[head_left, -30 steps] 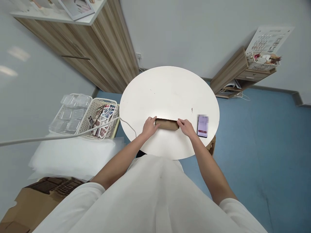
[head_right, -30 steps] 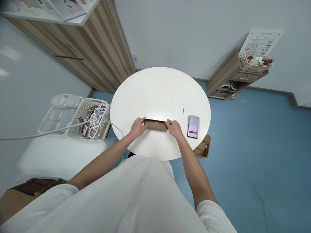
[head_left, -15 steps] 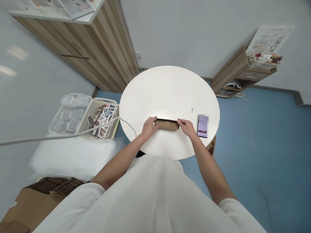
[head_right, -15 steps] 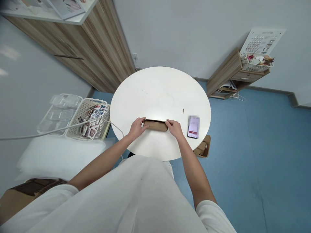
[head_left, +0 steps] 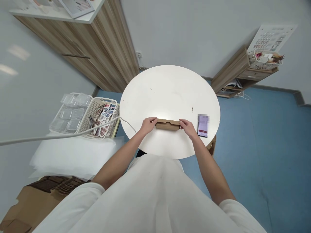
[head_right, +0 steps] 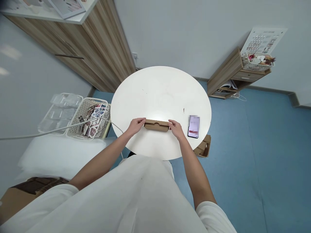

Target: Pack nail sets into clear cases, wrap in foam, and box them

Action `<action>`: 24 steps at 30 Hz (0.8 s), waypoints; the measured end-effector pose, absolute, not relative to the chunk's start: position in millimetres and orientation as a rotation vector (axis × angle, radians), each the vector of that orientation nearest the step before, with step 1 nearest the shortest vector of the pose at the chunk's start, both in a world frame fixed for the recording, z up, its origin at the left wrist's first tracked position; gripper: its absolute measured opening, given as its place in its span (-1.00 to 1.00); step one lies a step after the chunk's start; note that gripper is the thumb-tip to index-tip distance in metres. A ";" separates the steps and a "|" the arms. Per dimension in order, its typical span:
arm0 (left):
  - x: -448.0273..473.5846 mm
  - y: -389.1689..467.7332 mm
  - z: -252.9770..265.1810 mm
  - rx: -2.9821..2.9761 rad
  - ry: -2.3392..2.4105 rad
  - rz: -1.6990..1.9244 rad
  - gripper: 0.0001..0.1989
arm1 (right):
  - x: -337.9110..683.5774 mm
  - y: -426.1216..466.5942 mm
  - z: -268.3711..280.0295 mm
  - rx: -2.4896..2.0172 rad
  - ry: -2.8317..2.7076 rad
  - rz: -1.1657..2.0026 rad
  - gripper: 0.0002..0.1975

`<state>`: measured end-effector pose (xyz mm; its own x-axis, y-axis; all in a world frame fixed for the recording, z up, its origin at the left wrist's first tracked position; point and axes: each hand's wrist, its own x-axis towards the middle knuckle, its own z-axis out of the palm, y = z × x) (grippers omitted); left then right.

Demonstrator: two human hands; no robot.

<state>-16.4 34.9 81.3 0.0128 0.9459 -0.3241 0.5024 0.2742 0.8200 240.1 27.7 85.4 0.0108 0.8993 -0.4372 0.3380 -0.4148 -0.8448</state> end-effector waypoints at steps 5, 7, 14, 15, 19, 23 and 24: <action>-23.5 30.0 68.0 1.234 1.622 0.584 -0.48 | 243.7 20.2 74.6 -1.820 -1.184 1.493 -0.43; -25.2 26.4 62.9 1.218 1.624 0.561 -0.47 | 244.0 16.5 70.9 -1.826 -1.162 1.510 -0.41; -21.6 23.7 60.0 1.296 1.564 0.561 -0.58 | 237.9 13.2 68.7 -1.775 -1.190 1.496 -0.50; -20.6 23.0 61.2 1.318 1.564 0.566 -0.61 | 236.6 12.5 69.4 -1.772 -1.201 1.475 -0.53; -18.4 13.3 65.5 1.368 1.554 0.615 -0.65 | 231.7 2.4 69.7 -1.765 -1.193 1.384 -0.54; -20.0 -4.0 65.6 1.338 1.540 0.659 -0.63 | 225.3 -20.0 62.0 -1.701 -1.082 1.343 -0.53; -20.9 -8.6 64.9 1.334 1.537 0.662 -0.63 | 223.1 -26.9 59.0 -1.680 -1.047 1.333 -0.53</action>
<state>-20.9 -8.6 64.9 0.0590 0.9495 -0.3080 0.4286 0.2546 0.8669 223.1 -26.9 59.0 0.1281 0.9168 -0.3783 0.1510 -0.3950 -0.9062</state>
